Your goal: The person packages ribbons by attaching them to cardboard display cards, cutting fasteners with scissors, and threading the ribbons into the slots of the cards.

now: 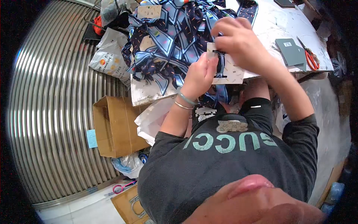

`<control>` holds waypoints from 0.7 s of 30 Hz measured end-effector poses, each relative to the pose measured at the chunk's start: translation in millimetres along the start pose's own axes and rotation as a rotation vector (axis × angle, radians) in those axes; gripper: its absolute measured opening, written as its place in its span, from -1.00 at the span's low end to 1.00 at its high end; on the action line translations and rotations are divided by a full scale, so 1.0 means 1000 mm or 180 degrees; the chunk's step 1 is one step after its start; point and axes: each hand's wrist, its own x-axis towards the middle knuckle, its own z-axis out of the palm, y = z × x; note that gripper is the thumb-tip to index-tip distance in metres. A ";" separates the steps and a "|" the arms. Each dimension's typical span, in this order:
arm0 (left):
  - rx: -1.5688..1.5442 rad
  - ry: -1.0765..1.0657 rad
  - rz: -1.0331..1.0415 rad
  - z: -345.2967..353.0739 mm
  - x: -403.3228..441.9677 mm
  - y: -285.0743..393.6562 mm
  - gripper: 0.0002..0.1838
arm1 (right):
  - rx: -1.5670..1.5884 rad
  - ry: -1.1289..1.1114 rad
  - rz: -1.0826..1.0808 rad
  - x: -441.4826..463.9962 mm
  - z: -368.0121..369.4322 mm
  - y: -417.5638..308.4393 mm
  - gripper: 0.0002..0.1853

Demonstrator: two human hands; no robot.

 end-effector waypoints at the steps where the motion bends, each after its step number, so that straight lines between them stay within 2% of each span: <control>1: -0.0018 0.0177 0.0240 0.005 0.005 -0.002 -0.70 | 0.0335 -0.0114 -0.0073 0.013 -0.011 -0.016 -0.92; 2: 0.0209 0.0302 0.0438 0.008 0.008 -0.007 -0.71 | 0.0672 -0.0236 -0.0133 0.026 -0.023 -0.032 -0.84; 3: 0.0443 0.0441 0.0627 0.011 0.011 -0.012 -0.72 | 0.1148 -0.0520 -0.0099 0.029 -0.028 -0.035 -0.85; 4: 0.0039 0.0420 0.0052 0.009 0.013 -0.003 -0.74 | 0.1513 -0.0818 0.0077 0.021 -0.029 -0.024 -0.85; 5: -0.0122 0.0438 -0.0091 0.002 0.013 -0.004 -0.76 | 0.1744 -0.1059 0.0302 0.010 -0.034 -0.010 -0.86; 6: -0.0225 0.0671 0.0070 -0.002 0.012 -0.010 -0.77 | 0.1905 -0.1239 0.0546 -0.004 -0.043 0.004 -0.86; 9: 0.0161 0.1095 0.0197 -0.024 0.011 -0.016 -0.78 | 0.2217 -0.1510 0.1479 -0.063 -0.089 0.027 -0.86; 12: 0.0529 0.1663 0.0197 -0.036 0.016 -0.016 -0.79 | 0.2463 -0.1155 0.2448 -0.112 -0.131 0.023 -0.84; 14: 0.0685 0.2037 0.0314 -0.042 0.022 -0.009 -0.85 | 0.2692 -0.0540 0.3003 -0.130 -0.145 0.009 -0.82; 16: 0.0626 0.2311 0.0931 -0.040 0.031 -0.012 -0.92 | 0.2883 0.0131 0.3384 -0.124 -0.138 -0.002 -0.80; 17: 0.0603 0.2279 0.0968 -0.036 0.033 -0.008 -0.92 | 0.2945 0.0295 0.3494 -0.113 -0.126 -0.004 -0.79; 19: 0.0937 0.2216 0.1344 -0.025 0.033 0.002 -0.94 | 0.3026 0.0355 0.3494 -0.079 -0.085 -0.005 -0.76; 21: 0.0930 0.2074 0.1454 -0.014 0.030 0.010 -0.94 | 0.3037 0.0469 0.2632 -0.049 -0.035 -0.002 -0.74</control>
